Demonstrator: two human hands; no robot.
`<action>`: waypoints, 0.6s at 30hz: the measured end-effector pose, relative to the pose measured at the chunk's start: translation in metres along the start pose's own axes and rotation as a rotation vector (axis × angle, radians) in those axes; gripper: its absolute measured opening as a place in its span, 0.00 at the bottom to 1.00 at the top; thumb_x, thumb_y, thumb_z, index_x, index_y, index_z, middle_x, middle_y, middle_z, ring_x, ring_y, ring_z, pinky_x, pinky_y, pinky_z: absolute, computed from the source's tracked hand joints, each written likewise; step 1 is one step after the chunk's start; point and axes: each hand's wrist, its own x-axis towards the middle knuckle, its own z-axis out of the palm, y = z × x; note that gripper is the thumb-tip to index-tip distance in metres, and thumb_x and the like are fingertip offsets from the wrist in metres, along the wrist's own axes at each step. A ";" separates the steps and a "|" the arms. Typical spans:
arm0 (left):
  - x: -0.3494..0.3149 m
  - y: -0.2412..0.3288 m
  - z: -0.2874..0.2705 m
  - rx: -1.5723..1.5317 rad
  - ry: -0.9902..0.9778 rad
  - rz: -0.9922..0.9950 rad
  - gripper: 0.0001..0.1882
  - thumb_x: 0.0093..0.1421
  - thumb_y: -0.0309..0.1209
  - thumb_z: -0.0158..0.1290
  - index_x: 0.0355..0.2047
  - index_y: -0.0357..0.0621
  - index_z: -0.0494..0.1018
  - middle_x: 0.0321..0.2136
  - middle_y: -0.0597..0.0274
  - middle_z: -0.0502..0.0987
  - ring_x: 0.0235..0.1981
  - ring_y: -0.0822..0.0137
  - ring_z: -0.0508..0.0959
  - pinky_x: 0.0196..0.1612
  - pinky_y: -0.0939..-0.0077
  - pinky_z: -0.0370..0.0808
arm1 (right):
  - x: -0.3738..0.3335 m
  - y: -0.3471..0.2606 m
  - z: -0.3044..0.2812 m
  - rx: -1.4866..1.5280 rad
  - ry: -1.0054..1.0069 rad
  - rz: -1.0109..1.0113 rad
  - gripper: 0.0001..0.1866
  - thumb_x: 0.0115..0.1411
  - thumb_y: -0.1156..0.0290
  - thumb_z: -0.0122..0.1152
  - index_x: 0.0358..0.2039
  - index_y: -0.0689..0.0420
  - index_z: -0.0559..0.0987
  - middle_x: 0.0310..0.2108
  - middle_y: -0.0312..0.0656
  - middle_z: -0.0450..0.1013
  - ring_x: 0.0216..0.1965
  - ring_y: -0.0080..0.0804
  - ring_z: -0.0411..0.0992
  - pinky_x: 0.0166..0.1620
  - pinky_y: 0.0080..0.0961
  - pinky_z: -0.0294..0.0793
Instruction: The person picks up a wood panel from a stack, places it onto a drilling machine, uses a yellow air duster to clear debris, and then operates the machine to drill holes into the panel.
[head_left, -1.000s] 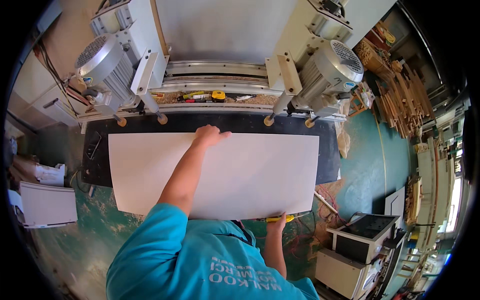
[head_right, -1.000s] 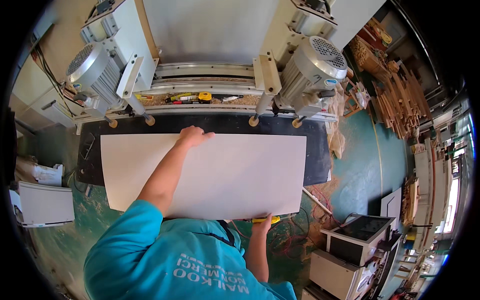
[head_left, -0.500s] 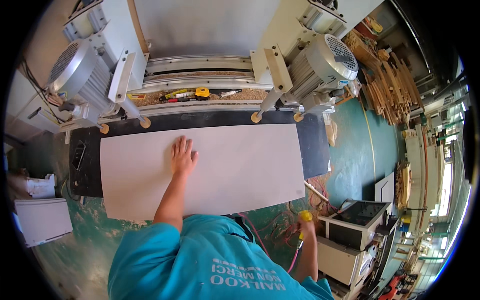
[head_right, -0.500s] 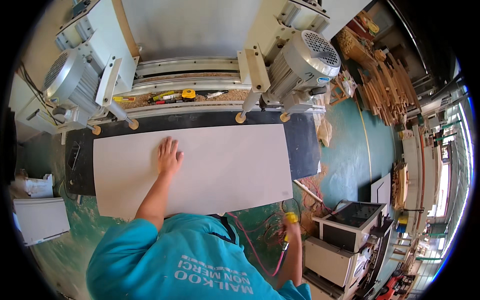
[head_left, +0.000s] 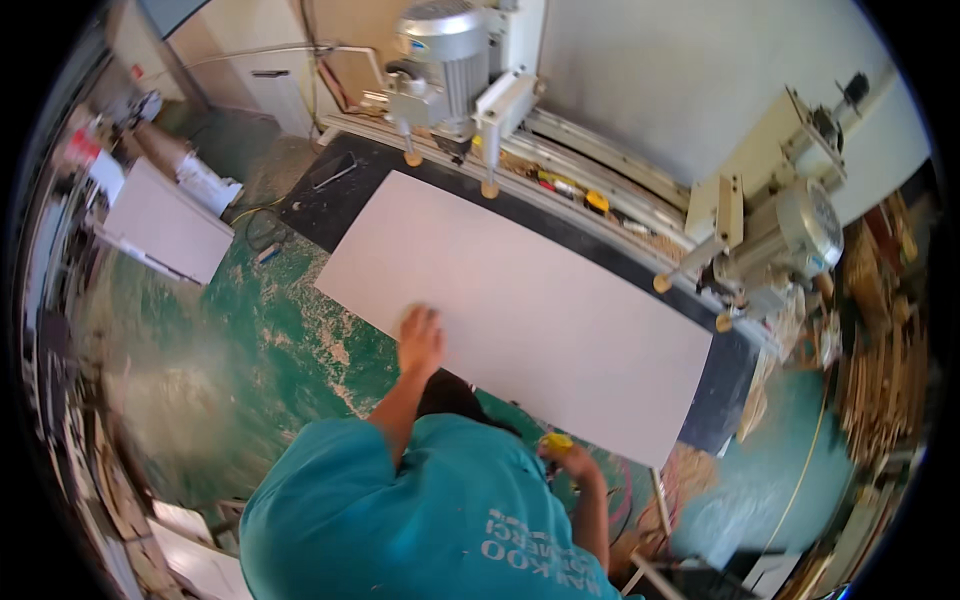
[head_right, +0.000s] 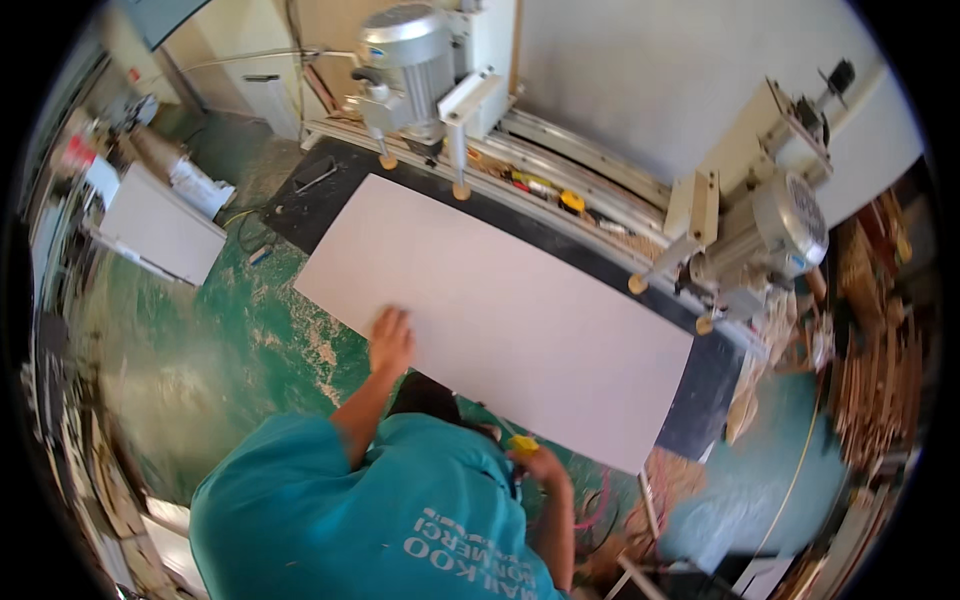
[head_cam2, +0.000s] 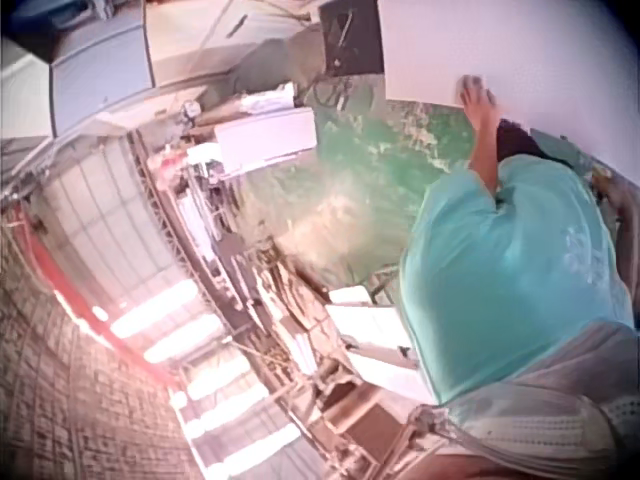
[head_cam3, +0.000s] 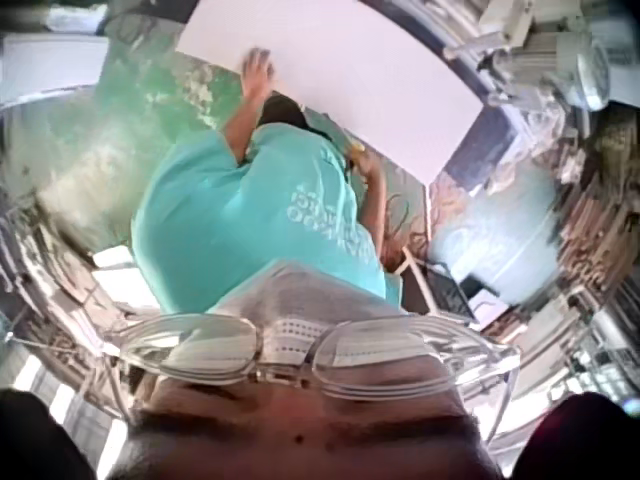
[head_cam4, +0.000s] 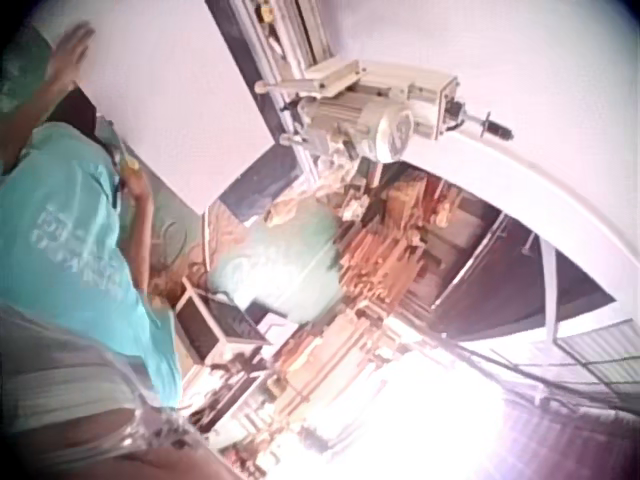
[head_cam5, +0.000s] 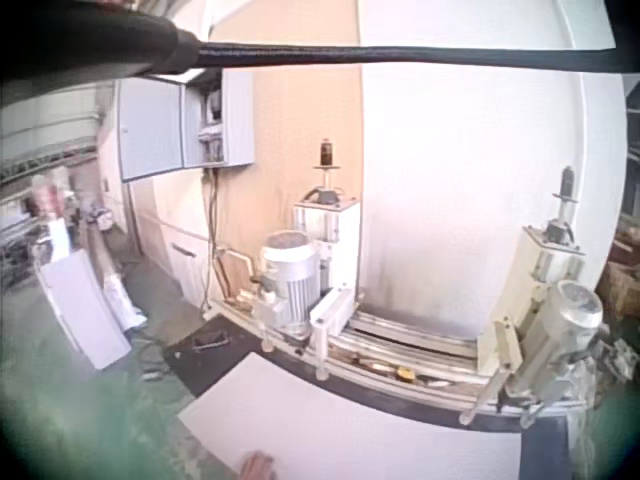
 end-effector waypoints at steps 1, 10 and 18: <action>-0.018 -0.030 -0.004 0.052 0.102 -0.157 0.25 0.58 0.37 0.52 0.55 0.46 0.68 0.61 0.51 0.63 0.62 0.50 0.63 0.62 0.50 0.61 | 0.017 0.001 0.007 -0.043 -0.050 -0.016 0.14 0.56 0.60 0.65 0.29 0.59 0.78 0.22 0.37 0.74 0.22 0.27 0.73 0.25 0.27 0.70; -0.040 0.082 -0.103 -0.928 -0.625 -0.242 0.30 0.56 0.37 0.58 0.57 0.41 0.65 0.51 0.49 0.73 0.52 0.57 0.74 0.54 0.63 0.71 | 0.036 -0.139 0.036 -0.456 0.548 -0.531 0.22 0.58 0.49 0.60 0.32 0.59 0.76 0.23 0.46 0.76 0.27 0.40 0.76 0.33 0.35 0.75; -0.015 0.114 -0.040 -1.647 -0.406 -0.437 0.24 0.66 0.38 0.46 0.60 0.39 0.63 0.55 0.49 0.70 0.49 0.62 0.75 0.52 0.67 0.73 | 0.027 -0.279 0.092 -1.147 0.382 -0.640 0.33 0.54 0.36 0.55 0.45 0.53 0.75 0.40 0.48 0.76 0.43 0.52 0.75 0.45 0.50 0.73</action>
